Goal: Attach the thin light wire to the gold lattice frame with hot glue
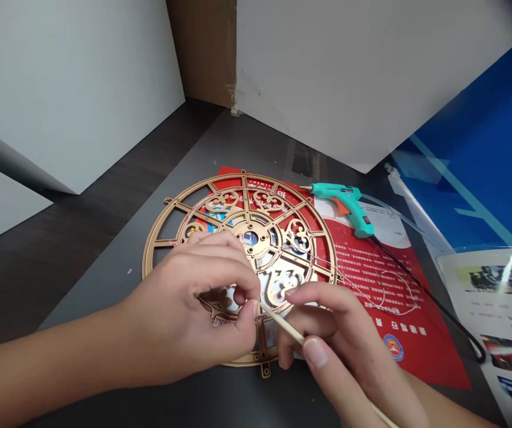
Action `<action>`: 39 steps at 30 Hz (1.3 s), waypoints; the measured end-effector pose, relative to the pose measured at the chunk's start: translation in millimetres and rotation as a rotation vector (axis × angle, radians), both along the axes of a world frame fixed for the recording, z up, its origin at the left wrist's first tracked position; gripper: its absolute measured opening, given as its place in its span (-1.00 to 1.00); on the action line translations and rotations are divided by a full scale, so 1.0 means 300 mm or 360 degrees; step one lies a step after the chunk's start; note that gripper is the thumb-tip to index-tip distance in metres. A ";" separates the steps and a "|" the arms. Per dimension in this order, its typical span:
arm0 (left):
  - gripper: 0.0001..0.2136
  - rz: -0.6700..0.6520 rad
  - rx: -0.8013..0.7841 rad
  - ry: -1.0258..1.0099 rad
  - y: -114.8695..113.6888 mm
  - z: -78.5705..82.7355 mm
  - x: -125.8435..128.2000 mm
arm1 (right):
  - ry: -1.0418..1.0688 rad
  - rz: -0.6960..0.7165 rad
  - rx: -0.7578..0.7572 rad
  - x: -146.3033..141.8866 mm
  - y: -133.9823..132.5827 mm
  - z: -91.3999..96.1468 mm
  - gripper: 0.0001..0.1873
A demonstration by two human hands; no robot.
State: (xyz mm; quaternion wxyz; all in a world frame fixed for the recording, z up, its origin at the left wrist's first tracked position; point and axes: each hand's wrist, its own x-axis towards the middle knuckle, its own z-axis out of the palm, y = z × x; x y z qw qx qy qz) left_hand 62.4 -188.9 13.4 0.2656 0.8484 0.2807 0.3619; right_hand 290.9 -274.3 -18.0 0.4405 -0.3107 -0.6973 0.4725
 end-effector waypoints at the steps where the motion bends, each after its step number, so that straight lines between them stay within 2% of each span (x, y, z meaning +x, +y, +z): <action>1: -0.79 0.0047 0.0039 0.0000 0.010 -0.004 -0.004 | -0.0030 -0.0023 0.0012 0.002 -0.006 0.003 -0.55; 5: -0.85 0.0314 0.0079 -0.0043 0.087 -0.006 -0.062 | -0.0010 -0.0165 0.0056 0.008 -0.044 0.029 -0.54; 7: -0.90 0.0549 0.0110 -0.0050 0.141 0.003 -0.104 | 0.0044 -0.0358 -0.0005 0.003 -0.054 0.052 -0.59; 8: -0.88 0.0641 0.0120 -0.0071 0.171 0.007 -0.124 | 0.0077 -0.0576 -0.0093 0.000 -0.054 0.065 -0.65; 9: -0.86 0.0716 0.0109 -0.0084 0.202 0.011 -0.143 | 0.0138 -0.0636 -0.0108 -0.004 -0.050 0.078 -0.72; 13: -0.78 0.1028 0.0084 -0.0162 0.340 0.009 -0.183 | 0.0315 -0.0707 -0.0109 -0.011 -0.019 0.120 -0.90; 17: -0.66 0.1147 -0.0050 -0.0042 0.478 -0.005 -0.168 | 0.0283 -0.0671 -0.0083 -0.015 -0.009 0.139 -0.91; 20: -0.73 0.1134 -0.0103 0.0009 0.543 -0.019 -0.148 | 0.0371 -0.0790 -0.0169 -0.023 -0.003 0.135 -0.89; 23: -0.59 0.1122 -0.0100 0.0023 0.563 -0.032 -0.144 | 0.0605 -0.1007 -0.0315 -0.017 0.016 0.115 -0.90; 25: -0.48 0.1121 -0.0080 0.0028 0.561 -0.038 -0.150 | 0.0672 -0.1042 -0.0409 0.001 0.032 0.101 -0.94; 27: -0.43 0.1128 -0.0070 0.0043 0.557 -0.041 -0.158 | 0.0691 -0.1015 -0.0485 0.022 0.048 0.093 -0.76; 31: -0.59 0.1124 -0.0035 0.0119 0.556 -0.045 -0.160 | 0.0760 -0.0914 -0.0657 0.049 0.066 0.096 -0.50; 35: -0.68 0.1135 0.0055 0.0158 0.559 -0.041 -0.151 | 0.0718 -0.0813 -0.0667 0.063 0.070 0.095 -0.47; 39: -0.71 0.1082 0.0172 0.0154 0.538 0.003 -0.126 | 0.0636 -0.0779 -0.0519 0.083 0.083 0.082 -0.49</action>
